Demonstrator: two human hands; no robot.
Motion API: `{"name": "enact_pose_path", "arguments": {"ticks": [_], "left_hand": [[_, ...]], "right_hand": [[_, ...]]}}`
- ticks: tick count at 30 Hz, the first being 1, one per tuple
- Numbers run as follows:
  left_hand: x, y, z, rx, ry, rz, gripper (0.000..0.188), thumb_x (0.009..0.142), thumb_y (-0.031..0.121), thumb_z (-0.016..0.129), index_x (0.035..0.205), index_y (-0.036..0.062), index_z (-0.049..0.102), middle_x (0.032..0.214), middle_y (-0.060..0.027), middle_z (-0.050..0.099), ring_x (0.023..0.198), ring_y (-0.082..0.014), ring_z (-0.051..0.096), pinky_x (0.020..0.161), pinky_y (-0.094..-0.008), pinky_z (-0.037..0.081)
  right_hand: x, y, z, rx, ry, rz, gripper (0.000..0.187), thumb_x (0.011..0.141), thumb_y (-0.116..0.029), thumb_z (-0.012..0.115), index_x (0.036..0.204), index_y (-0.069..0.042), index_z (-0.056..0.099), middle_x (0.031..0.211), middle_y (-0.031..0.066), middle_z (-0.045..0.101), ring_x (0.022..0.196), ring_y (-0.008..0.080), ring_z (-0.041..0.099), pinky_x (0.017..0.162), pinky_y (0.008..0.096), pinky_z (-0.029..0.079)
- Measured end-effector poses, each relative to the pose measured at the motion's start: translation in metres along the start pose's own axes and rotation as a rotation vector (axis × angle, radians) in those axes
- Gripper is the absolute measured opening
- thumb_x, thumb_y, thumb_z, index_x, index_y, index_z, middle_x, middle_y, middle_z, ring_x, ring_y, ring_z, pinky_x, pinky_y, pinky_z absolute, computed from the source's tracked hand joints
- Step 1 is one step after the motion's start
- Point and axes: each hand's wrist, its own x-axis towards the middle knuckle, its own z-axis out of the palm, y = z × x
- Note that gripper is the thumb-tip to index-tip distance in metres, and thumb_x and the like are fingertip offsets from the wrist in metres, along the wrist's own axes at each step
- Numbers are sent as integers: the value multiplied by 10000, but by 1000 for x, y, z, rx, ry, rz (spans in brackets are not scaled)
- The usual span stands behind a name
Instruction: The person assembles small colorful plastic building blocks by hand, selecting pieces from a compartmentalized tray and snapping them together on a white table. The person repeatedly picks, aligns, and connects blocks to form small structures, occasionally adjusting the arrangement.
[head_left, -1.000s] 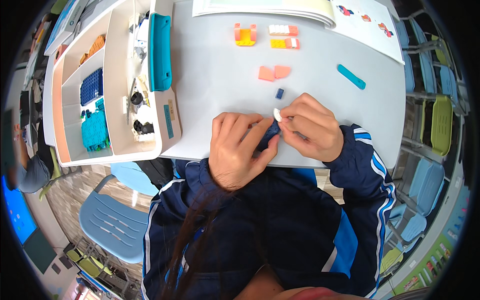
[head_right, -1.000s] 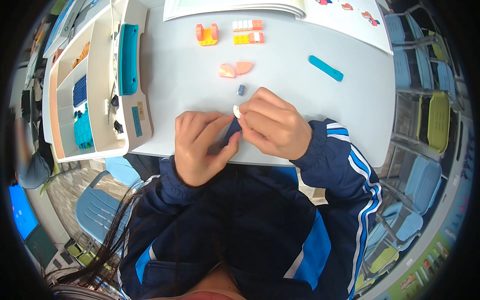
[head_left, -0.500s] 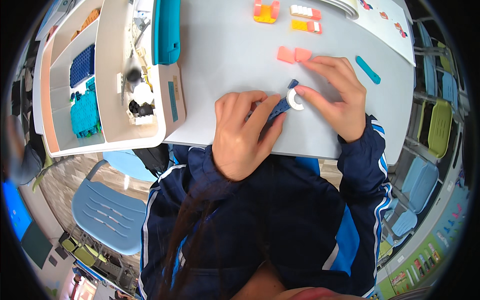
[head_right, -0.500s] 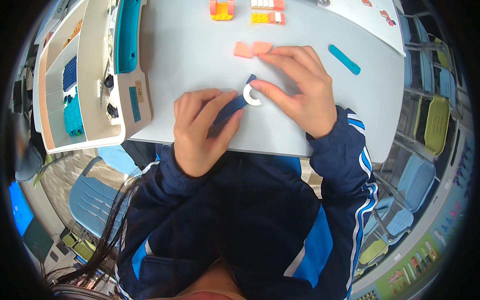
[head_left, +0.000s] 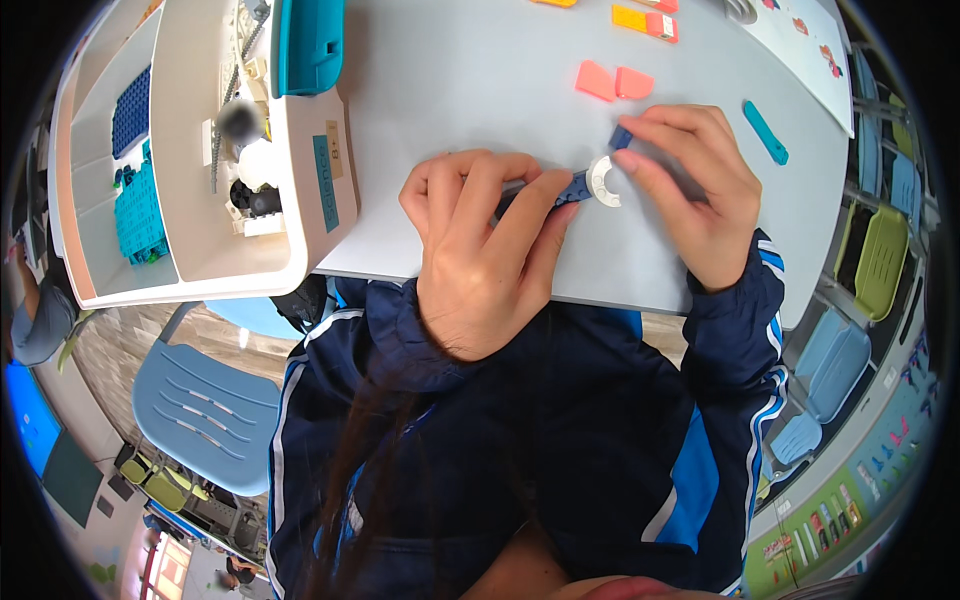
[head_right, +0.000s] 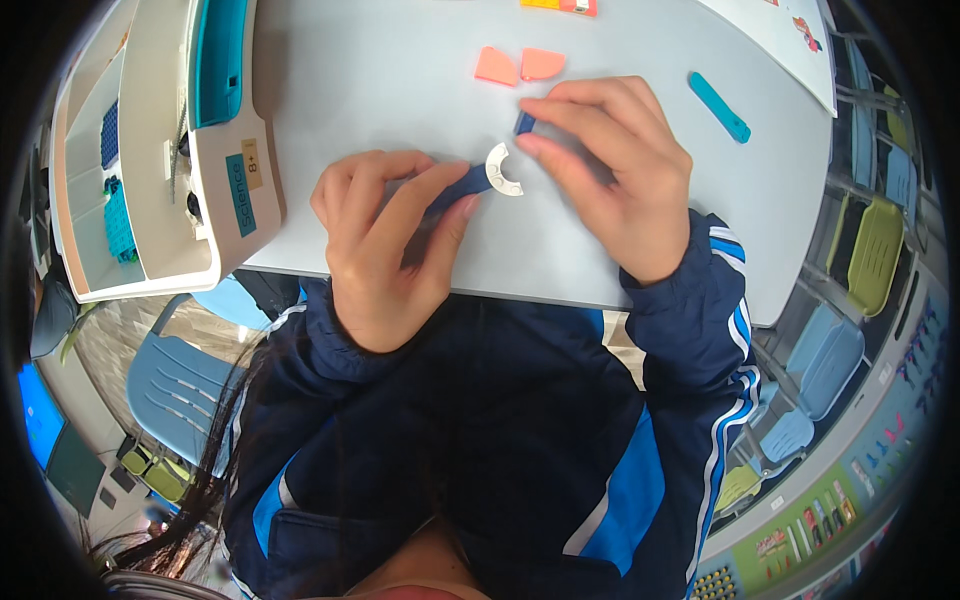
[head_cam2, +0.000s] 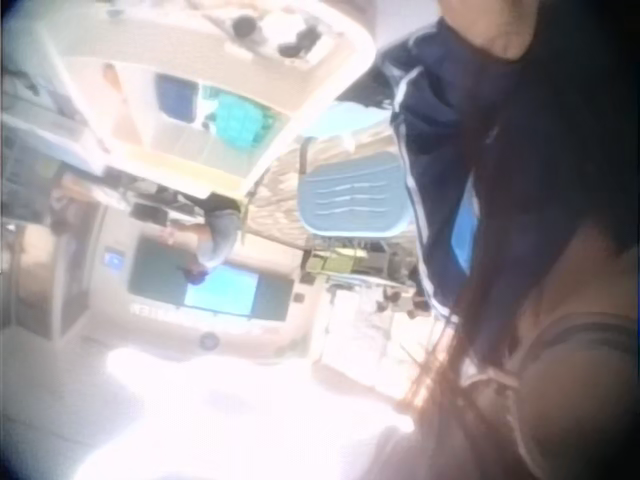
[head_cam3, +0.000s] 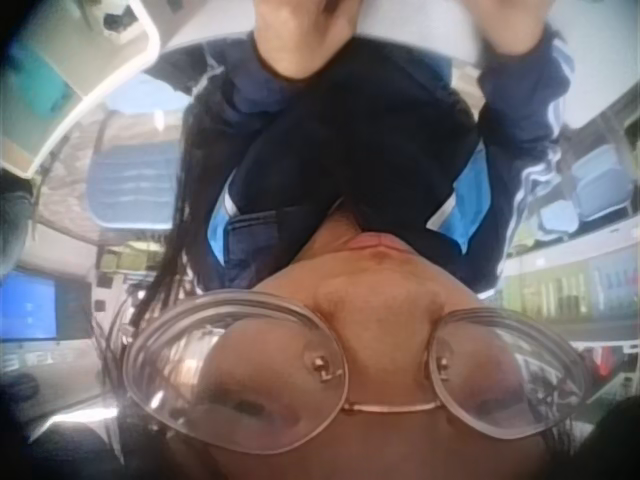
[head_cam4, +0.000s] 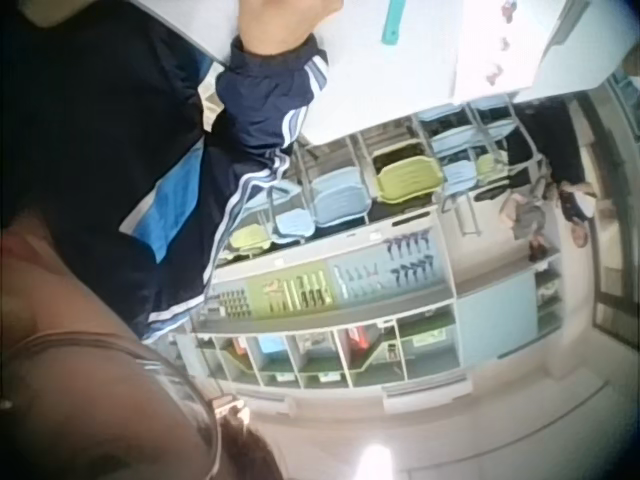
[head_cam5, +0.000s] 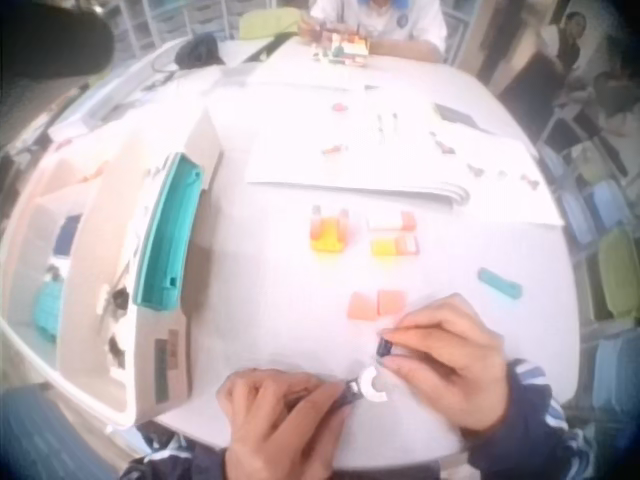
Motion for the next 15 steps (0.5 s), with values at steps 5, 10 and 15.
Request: {"name": "enact_pose_path", "arguments": {"ticks": [5,10,15], "left_hand": [[1,-1,-1,-13,-12,11,308,738,55,840,1035,85,763,1007,-33,651,968,-250,566,927,-374,360],[1,-2,0,-7,-9,26,300,741,65,841,1032,89,768,998,-21,654,953,-236,559,923,-375,353],[1,-2,0,-7,-4,32,299,739,68,843,1029,88,775,994,-19,658,929,-222,566,924,-378,351]], "right_hand": [[1,-1,-15,96,-100,-139,310,744,-48,826,1042,13,769,1050,132,678,945,286,616,792,354,510],[1,-6,-15,68,-187,-225,336,702,-42,845,1028,17,788,978,107,638,864,275,553,737,354,481],[3,-6,-13,85,-185,-239,350,680,-23,855,1018,35,785,934,106,627,839,274,546,683,350,468]]}}
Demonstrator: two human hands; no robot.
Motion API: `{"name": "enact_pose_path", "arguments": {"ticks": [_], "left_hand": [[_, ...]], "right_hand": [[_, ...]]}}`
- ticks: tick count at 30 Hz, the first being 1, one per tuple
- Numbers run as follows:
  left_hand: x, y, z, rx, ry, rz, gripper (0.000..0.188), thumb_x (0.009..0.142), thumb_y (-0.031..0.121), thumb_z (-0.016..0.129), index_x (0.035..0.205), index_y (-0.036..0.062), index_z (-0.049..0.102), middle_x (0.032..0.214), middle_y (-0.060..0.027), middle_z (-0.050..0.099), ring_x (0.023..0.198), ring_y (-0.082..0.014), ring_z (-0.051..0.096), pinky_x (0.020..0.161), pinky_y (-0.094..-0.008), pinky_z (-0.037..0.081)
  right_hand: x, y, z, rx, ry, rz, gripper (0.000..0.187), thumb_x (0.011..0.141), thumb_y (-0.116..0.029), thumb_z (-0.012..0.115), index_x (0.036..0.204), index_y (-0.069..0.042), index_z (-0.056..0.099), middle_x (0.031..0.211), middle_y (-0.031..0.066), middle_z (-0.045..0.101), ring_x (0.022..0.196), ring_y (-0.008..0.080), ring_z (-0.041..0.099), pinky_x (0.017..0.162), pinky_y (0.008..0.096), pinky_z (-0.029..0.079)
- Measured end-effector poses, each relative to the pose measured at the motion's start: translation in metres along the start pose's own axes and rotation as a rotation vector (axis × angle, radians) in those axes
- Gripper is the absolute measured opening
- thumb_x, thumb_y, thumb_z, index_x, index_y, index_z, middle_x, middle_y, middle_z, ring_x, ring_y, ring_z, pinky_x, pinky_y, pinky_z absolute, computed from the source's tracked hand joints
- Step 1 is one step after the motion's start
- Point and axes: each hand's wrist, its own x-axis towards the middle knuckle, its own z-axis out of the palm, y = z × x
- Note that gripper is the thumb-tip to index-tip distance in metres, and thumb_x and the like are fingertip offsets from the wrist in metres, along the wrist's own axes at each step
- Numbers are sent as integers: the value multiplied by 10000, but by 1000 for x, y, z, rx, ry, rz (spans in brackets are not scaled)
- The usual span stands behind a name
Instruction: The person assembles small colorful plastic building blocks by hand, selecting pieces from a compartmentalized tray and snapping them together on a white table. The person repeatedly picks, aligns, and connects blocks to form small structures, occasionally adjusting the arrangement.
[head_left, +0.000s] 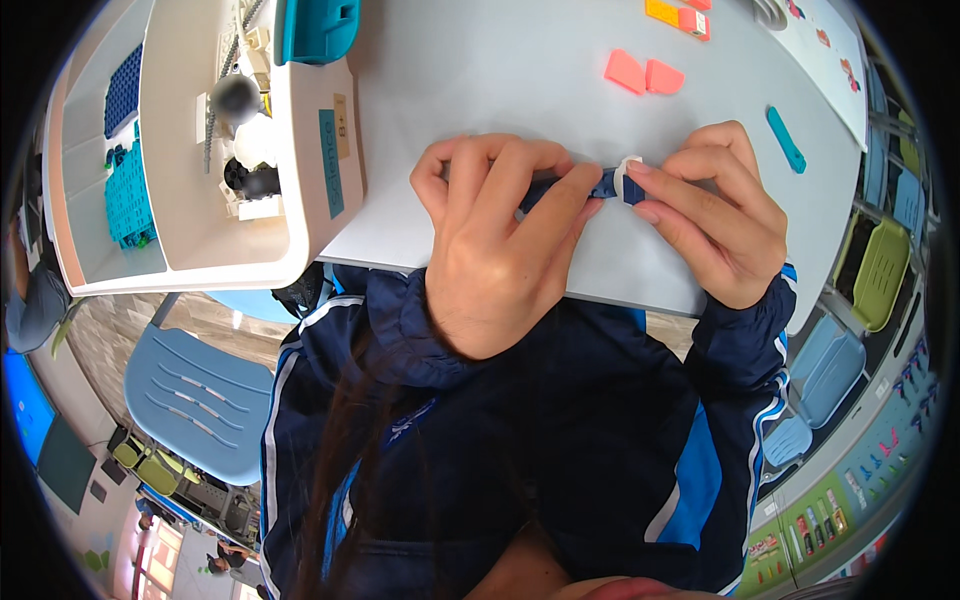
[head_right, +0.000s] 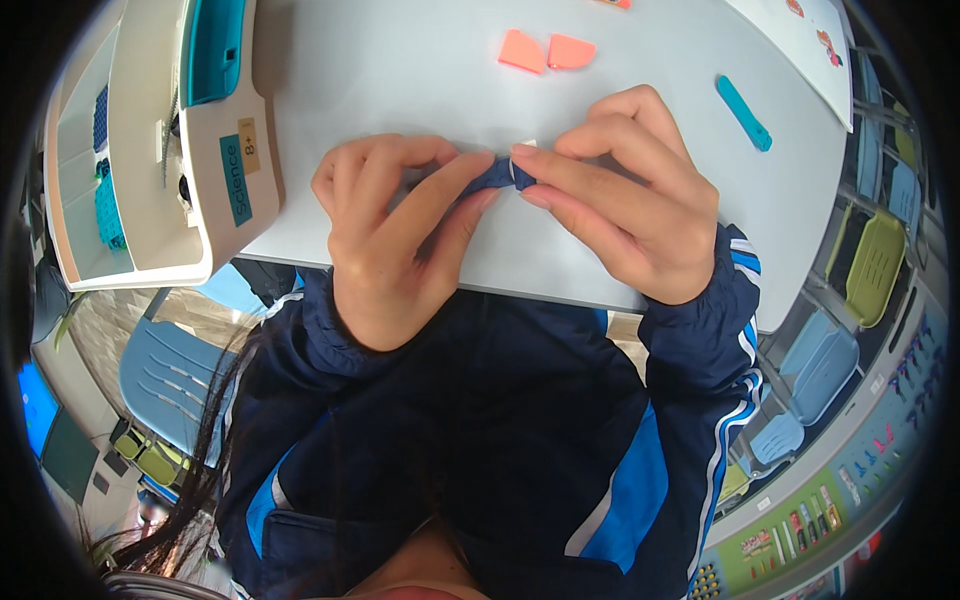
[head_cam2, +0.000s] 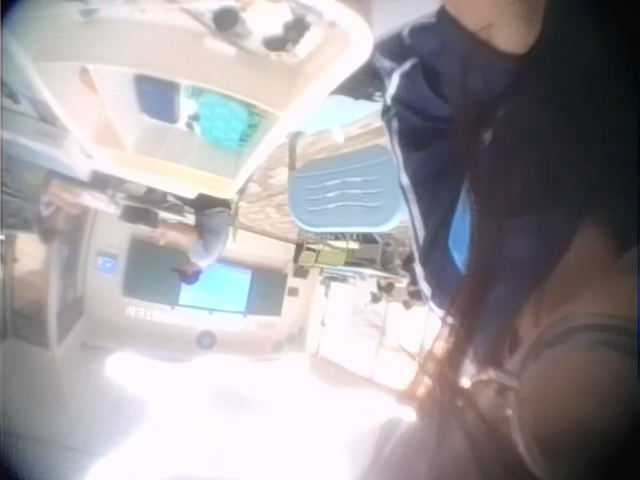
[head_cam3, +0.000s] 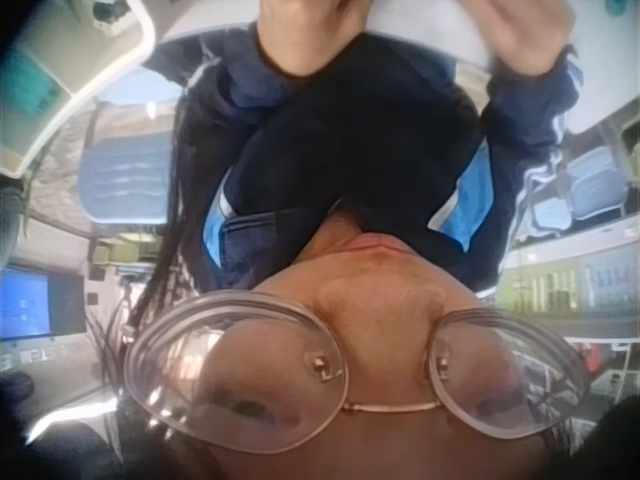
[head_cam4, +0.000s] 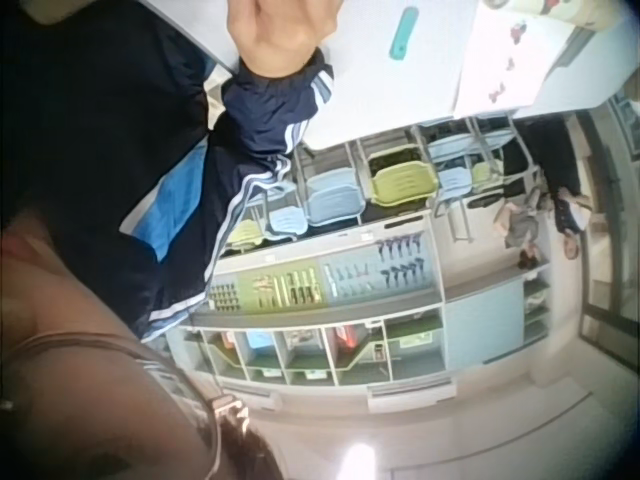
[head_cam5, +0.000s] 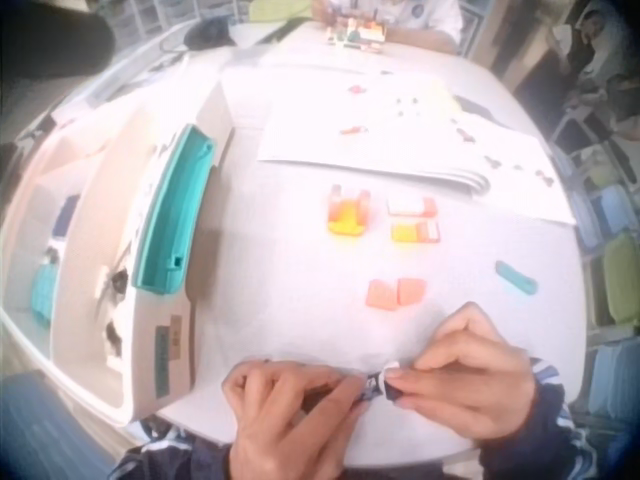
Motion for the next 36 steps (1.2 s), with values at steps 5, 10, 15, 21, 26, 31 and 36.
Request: {"name": "enact_pose_path", "arguments": {"ticks": [5,10,15,21,26,31,36], "left_hand": [[0,-1,1,-19,2,10,295,728,57,849,1014,82,784,969,-15,659,886,-204,581,922,-372,354],[0,-2,1,-17,-12,9,302,720,53,854,1013,77,788,963,-12,664,868,-195,588,917,-362,359],[2,0,0,-16,-11,15,310,723,50,844,1026,81,790,978,-15,669,900,-201,591,923,-359,358],[6,5,-4,92,-107,58,375,750,-42,760,1097,96,787,1119,-75,652,1025,-276,583,994,-381,383],[3,3,1,-39,-1,46,407,759,31,781,1161,83,749,1186,-113,609,1089,-328,534,975,-420,430],[2,20,3,19,-8,42,476,713,161,887,1152,58,734,1114,-103,592,1049,-318,523,937,-407,423],[-2,11,10,34,-35,78,419,766,105,830,1168,68,716,1118,-82,622,1057,-298,543,958,-410,391]], "right_hand": [[9,-7,-2,5,-16,1,347,690,-3,847,1025,47,769,861,119,622,804,282,553,639,352,461],[8,-4,-2,26,-60,9,347,710,4,843,1044,39,757,861,105,637,794,272,554,648,345,466],[7,2,-6,92,-71,2,356,730,-18,843,1075,15,763,864,95,673,804,252,571,688,324,490],[-2,18,-18,179,20,237,309,813,-70,812,1119,-34,779,863,87,692,821,221,590,754,317,499],[-6,37,-15,-24,228,149,304,842,-80,787,1146,-64,772,915,83,716,886,241,608,817,324,503],[1,51,-1,-185,342,118,262,856,-114,778,1114,-70,774,1042,93,715,1012,262,598,883,346,503],[3,51,4,-206,245,62,252,865,-138,774,1104,-58,767,1067,84,709,1052,278,580,928,363,502]]}}
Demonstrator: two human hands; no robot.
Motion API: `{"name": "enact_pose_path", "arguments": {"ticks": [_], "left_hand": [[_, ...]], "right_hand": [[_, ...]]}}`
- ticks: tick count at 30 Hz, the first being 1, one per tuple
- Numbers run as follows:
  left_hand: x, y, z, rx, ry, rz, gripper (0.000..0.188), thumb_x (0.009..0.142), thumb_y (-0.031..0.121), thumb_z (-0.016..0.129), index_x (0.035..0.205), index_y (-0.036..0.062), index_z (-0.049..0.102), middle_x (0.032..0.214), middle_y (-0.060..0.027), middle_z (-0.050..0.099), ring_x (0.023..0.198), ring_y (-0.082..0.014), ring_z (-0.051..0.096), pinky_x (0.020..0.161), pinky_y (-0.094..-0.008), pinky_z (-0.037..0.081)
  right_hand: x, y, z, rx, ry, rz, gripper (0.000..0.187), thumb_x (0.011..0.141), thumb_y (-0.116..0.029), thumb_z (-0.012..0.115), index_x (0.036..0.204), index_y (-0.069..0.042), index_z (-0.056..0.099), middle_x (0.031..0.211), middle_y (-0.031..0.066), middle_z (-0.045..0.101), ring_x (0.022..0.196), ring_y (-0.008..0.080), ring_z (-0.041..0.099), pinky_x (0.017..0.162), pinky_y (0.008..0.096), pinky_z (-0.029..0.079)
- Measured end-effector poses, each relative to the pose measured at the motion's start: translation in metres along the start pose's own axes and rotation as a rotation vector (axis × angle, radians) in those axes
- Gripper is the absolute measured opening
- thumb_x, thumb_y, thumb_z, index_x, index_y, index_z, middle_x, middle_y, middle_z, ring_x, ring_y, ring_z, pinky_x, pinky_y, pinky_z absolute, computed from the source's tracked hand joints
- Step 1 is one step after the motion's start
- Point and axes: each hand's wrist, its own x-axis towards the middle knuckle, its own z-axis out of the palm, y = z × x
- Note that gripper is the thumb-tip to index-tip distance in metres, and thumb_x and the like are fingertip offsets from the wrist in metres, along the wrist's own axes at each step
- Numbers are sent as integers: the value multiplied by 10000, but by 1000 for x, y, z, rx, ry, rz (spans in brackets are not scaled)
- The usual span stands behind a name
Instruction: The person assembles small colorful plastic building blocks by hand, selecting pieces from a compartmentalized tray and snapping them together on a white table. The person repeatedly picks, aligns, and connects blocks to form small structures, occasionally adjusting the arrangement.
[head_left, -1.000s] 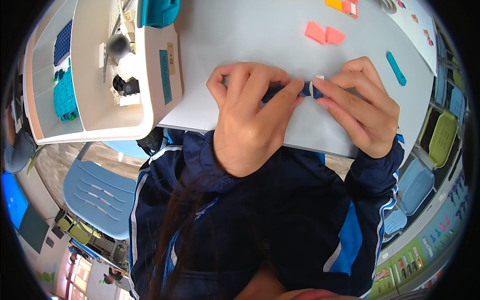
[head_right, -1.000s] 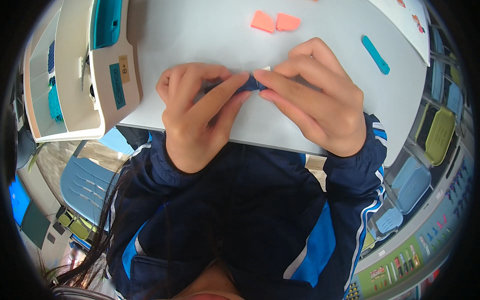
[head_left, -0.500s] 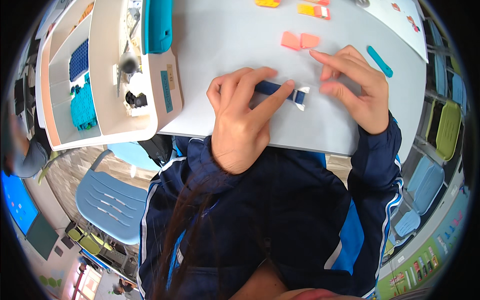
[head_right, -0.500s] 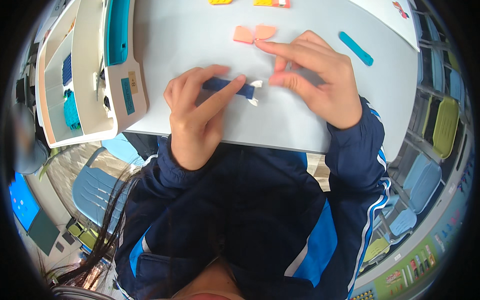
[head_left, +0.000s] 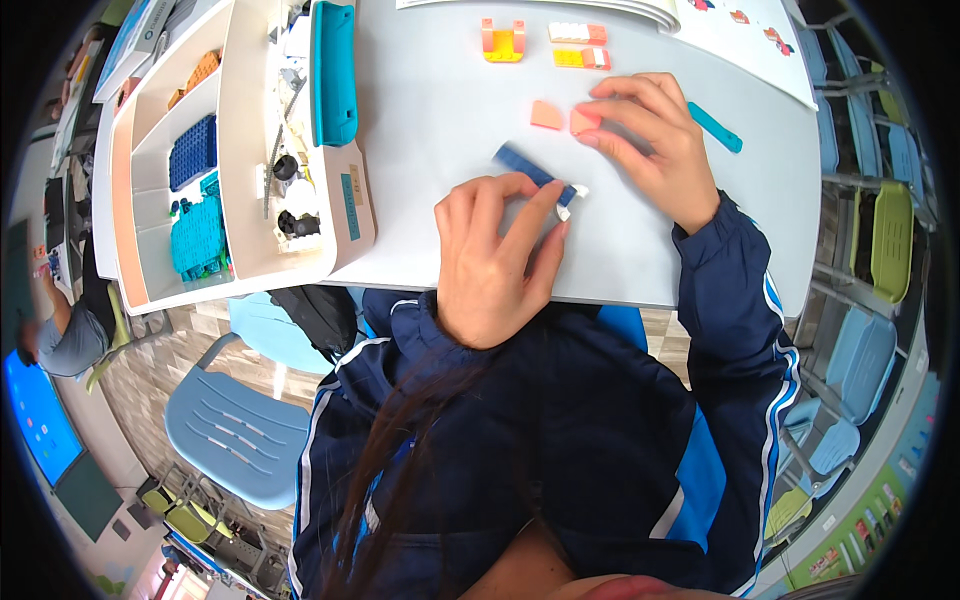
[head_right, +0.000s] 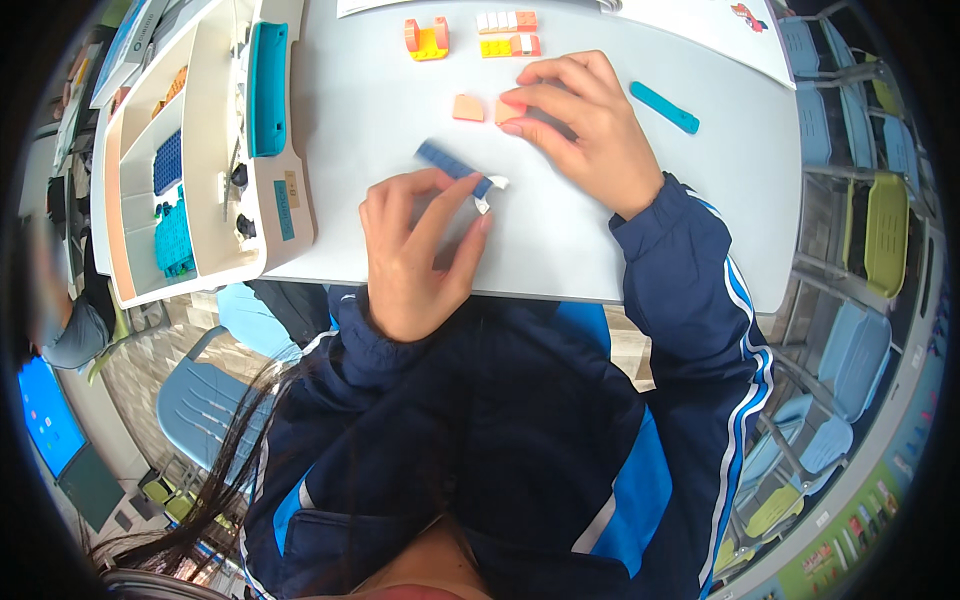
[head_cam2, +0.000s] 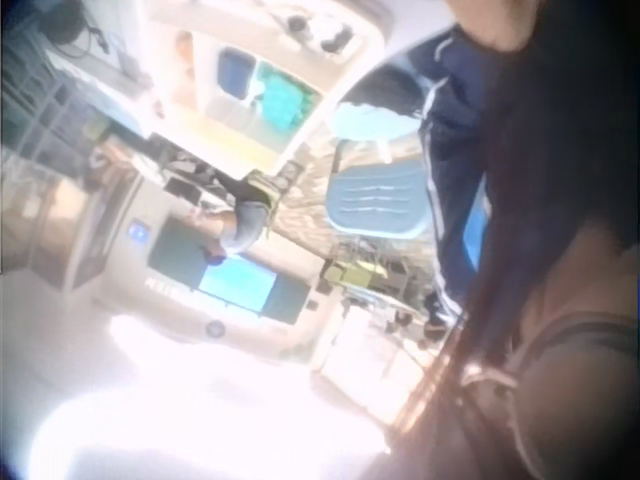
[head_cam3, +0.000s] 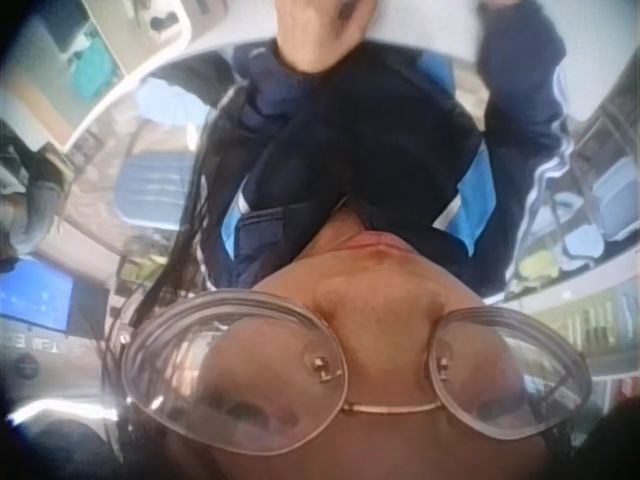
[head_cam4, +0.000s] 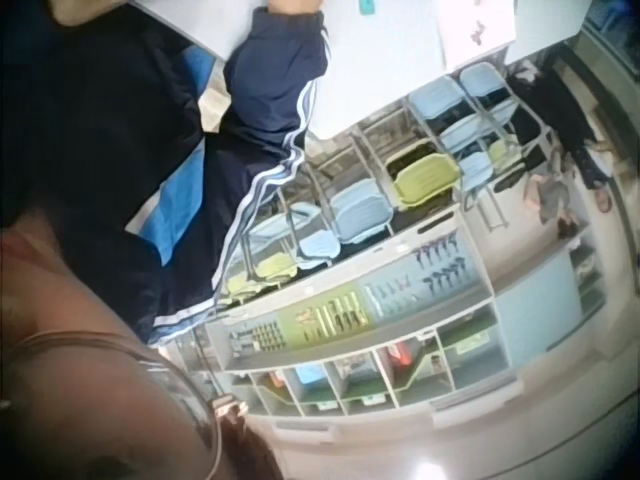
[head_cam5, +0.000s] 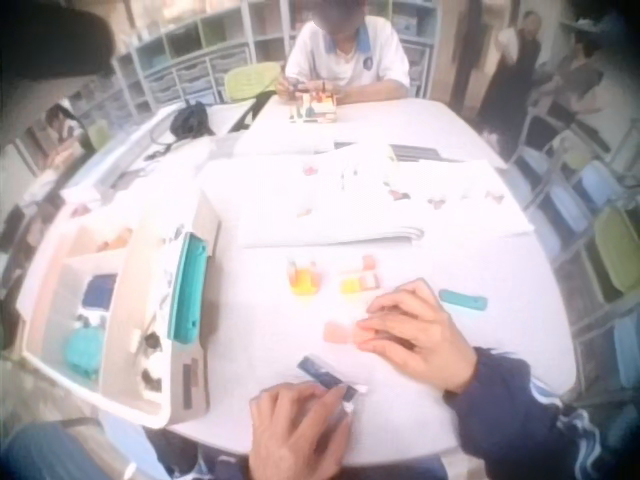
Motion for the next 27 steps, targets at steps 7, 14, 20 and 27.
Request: {"name": "enact_pose_path", "arguments": {"ticks": [7,14,20,27], "left_hand": [[6,1,-10,-26,-124,84,355,804,109,792,1149,83,714,1124,-57,629,1075,-279,564,949,-418,375],[7,2,-3,-29,-72,21,337,776,90,826,1093,83,713,1075,-52,665,1026,-280,588,941,-391,389],[8,1,-2,-35,-56,-13,343,763,64,814,1083,61,693,1033,-45,661,995,-253,599,919,-388,390],[2,-3,-4,-65,-82,-35,358,746,42,807,1087,57,699,1011,-40,671,929,-242,606,899,-381,388]], "right_hand": [[-8,-18,-15,332,-10,244,155,911,-59,719,1054,-11,754,1018,129,728,922,264,697,832,323,548],[-19,-43,-22,561,-200,231,121,916,-33,713,1022,15,746,960,119,731,880,250,705,784,312,556],[-20,-40,-15,439,-139,75,140,847,-31,778,981,1,752,923,112,713,810,251,651,723,323,535],[-18,-45,-15,412,-158,54,142,812,-6,794,949,-5,756,886,98,704,775,241,625,682,320,512]]}}
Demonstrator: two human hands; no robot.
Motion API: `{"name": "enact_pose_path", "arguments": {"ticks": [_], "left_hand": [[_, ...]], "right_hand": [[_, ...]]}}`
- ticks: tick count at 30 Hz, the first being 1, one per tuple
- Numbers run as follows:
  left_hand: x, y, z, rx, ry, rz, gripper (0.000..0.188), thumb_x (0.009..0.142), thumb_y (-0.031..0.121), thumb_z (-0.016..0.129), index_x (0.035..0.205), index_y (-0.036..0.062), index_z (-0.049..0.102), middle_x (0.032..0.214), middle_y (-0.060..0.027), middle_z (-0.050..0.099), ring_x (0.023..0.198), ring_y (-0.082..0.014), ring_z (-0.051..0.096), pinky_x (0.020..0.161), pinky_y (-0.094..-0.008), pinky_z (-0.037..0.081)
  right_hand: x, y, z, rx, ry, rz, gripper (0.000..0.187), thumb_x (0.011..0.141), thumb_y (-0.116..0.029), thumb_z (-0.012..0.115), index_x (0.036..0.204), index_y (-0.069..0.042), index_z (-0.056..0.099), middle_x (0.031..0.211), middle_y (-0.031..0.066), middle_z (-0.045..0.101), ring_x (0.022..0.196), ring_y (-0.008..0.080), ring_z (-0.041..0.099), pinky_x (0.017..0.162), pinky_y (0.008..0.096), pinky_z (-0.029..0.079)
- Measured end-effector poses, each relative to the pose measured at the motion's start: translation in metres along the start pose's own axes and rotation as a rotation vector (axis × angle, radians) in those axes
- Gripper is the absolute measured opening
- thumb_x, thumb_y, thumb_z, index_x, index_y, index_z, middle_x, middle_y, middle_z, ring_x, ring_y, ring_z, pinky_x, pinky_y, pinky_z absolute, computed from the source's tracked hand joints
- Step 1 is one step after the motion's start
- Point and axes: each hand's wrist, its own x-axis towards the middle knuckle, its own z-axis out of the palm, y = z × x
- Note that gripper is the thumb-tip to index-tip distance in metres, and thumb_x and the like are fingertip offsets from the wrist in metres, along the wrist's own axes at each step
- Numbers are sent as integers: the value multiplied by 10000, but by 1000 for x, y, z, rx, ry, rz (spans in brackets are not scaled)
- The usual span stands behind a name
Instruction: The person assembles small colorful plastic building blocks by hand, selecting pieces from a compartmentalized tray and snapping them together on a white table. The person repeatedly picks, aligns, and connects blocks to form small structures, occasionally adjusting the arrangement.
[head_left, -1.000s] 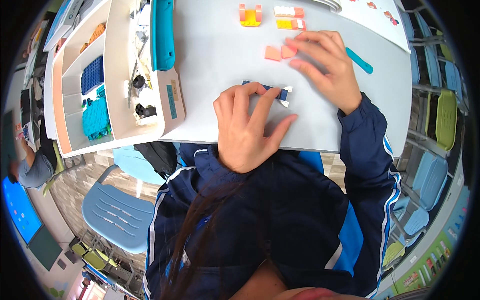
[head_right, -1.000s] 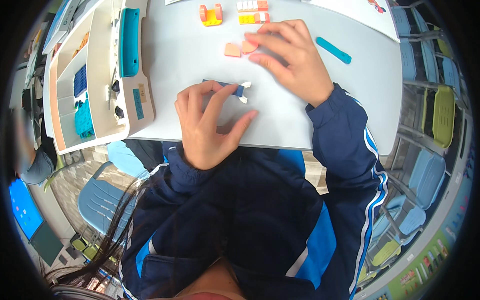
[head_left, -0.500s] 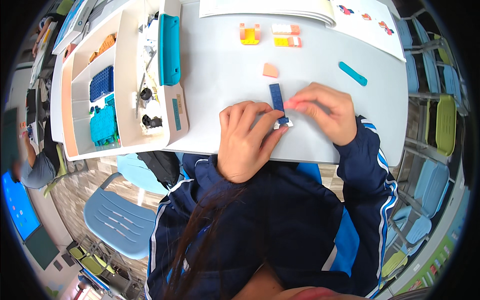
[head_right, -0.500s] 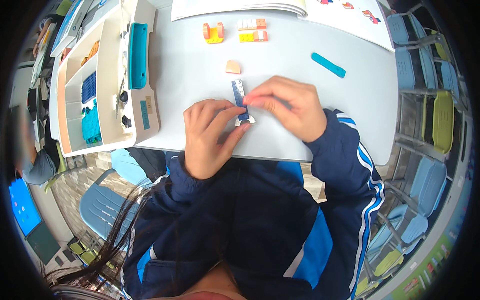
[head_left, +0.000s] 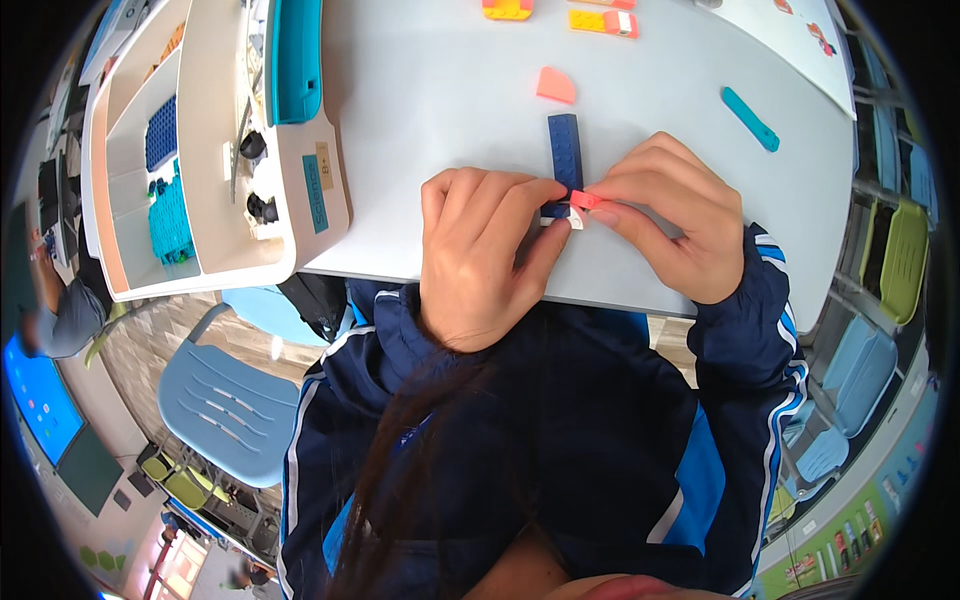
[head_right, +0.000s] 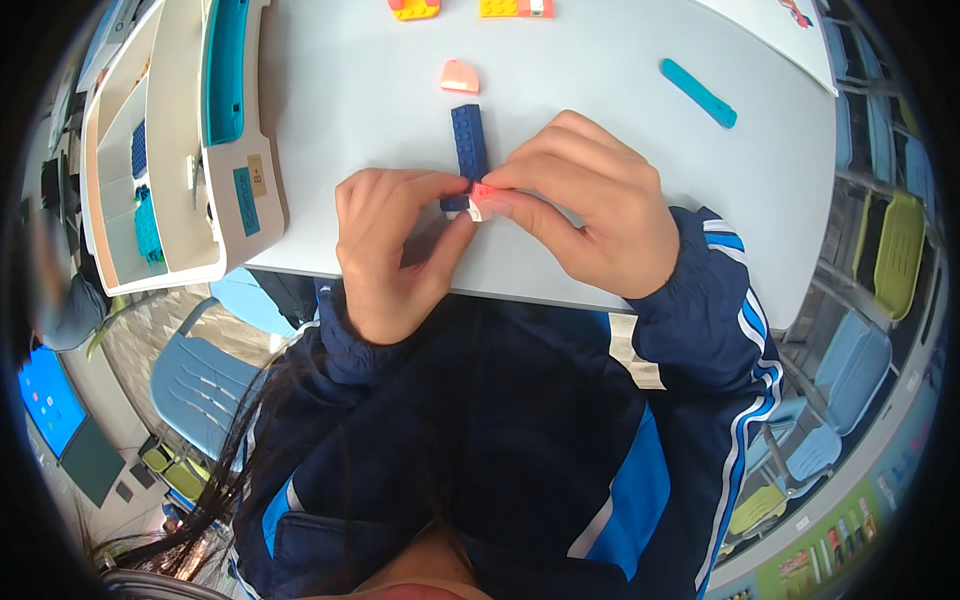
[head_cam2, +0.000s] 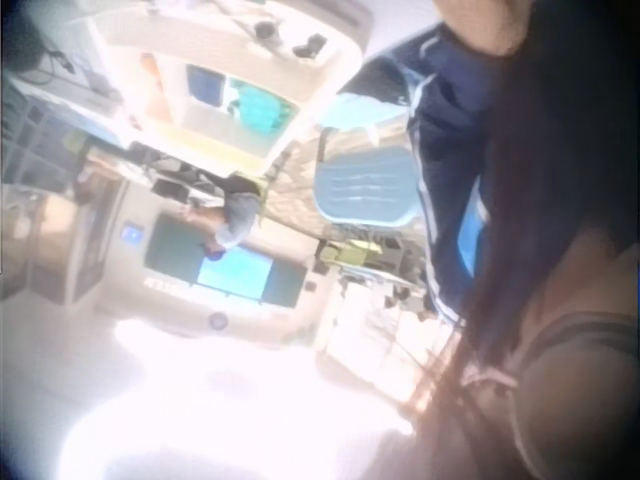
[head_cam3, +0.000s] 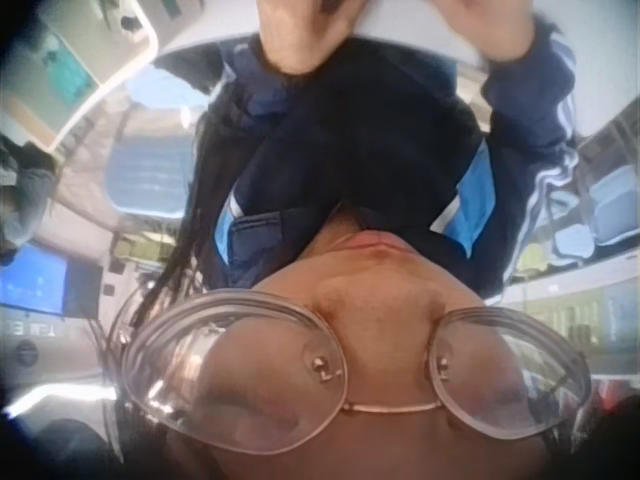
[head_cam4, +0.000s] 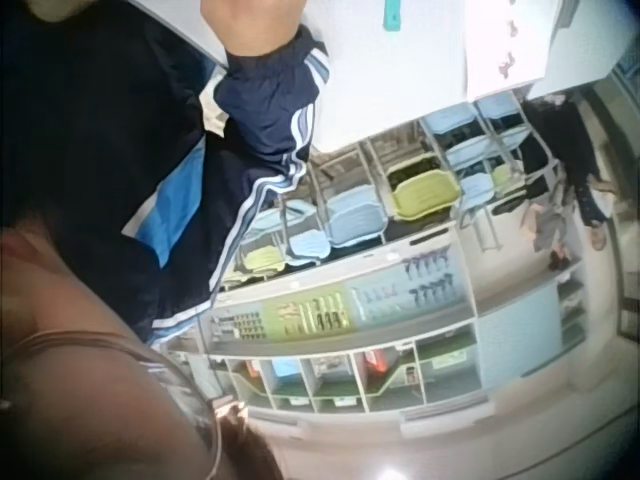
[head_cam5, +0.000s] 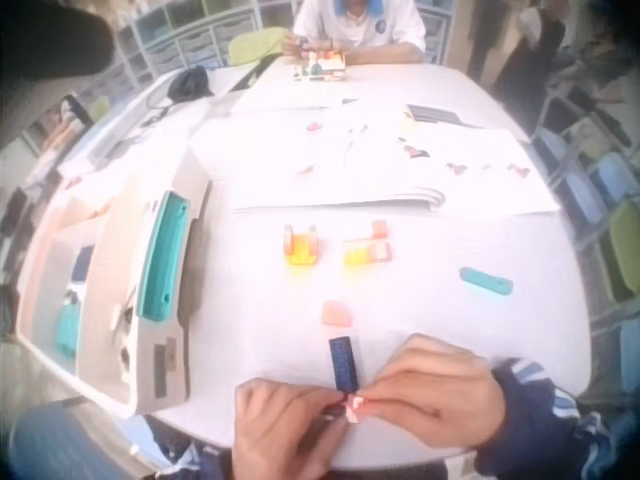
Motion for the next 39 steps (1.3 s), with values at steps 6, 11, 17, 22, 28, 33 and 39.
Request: {"name": "enact_pose_path", "arguments": {"ticks": [6,11,17,22,28,33,39], "left_hand": [[5,4,1,-24,59,24,425,713,-6,832,1123,36,728,1002,-81,716,902,-245,628,890,-353,418],[5,4,-7,-85,37,-1,417,713,-18,836,1114,24,731,1026,-102,729,905,-254,642,904,-348,436],[4,0,-2,-100,82,51,357,709,-40,824,1052,9,737,971,-104,731,875,-268,649,885,-357,455],[3,1,1,-76,91,66,315,698,-47,818,998,10,744,929,-89,728,864,-269,649,877,-370,461],[1,0,0,-79,71,49,291,707,-30,810,986,22,748,910,-76,716,849,-260,641,882,-389,457],[1,-1,1,-61,85,65,290,705,-28,808,983,28,750,916,-72,710,840,-259,635,881,-392,455],[1,-1,2,-41,89,90,302,698,-40,806,988,26,752,918,-72,709,841,-260,633,885,-404,459]], "right_hand": [[-1,0,0,-52,-12,15,143,804,6,795,941,-13,761,859,86,703,761,233,622,658,316,504],[0,0,-2,-25,-40,44,143,805,3,796,944,-16,770,850,81,704,757,228,620,652,313,503],[1,-1,-2,-7,-37,50,140,813,22,780,949,-13,772,858,88,707,758,228,621,655,311,503],[2,-6,-4,7,-45,90,127,822,45,767,937,-9,768,861,95,714,759,226,623,660,306,503],[4,-5,-8,40,-73,136,123,813,43,783,924,-9,766,861,96,716,760,224,624,674,305,503],[3,-3,-9,35,-92,137,127,804,33,795,920,-12,767,852,94,709,751,223,617,663,305,492],[10,-6,-11,43,-138,177,109,799,14,806,891,-14,755,805,96,693,736,239,605,657,320,478]]}}
